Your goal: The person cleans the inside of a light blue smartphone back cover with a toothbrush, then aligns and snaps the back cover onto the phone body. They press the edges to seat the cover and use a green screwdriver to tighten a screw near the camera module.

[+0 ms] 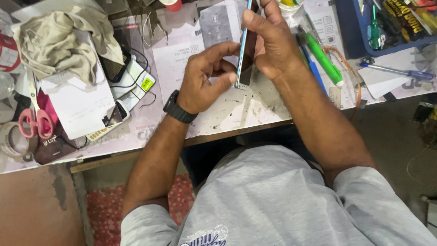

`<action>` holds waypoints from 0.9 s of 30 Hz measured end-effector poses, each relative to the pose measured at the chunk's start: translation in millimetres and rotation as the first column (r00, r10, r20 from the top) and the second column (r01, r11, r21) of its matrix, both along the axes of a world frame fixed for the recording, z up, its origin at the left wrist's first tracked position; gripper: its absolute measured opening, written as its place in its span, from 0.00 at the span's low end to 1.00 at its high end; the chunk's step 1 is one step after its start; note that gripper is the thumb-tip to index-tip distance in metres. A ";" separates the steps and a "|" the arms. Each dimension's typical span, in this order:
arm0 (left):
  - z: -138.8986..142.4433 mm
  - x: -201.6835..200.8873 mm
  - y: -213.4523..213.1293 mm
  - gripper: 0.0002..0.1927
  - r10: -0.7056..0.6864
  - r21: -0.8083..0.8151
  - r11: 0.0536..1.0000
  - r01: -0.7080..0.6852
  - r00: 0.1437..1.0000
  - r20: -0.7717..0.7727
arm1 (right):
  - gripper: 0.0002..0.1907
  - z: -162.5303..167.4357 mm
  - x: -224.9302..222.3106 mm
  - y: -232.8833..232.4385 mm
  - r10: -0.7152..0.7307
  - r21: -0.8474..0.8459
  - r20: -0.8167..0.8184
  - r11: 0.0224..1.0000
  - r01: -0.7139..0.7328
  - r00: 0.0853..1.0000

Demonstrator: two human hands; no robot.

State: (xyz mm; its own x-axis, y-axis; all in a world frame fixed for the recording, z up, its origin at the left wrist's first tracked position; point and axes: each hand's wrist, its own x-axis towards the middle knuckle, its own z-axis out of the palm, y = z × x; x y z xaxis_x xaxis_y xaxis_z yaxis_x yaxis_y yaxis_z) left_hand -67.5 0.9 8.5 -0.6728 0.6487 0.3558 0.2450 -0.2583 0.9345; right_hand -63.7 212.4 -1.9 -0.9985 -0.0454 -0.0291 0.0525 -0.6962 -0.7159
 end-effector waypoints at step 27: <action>11.1 6.7 0.9 0.31 0.115 -0.145 0.979 -0.143 0.976 -0.186 | 0.36 -5.7 -1.1 0.0 -0.138 0.127 -0.069 0.981 0.146 0.988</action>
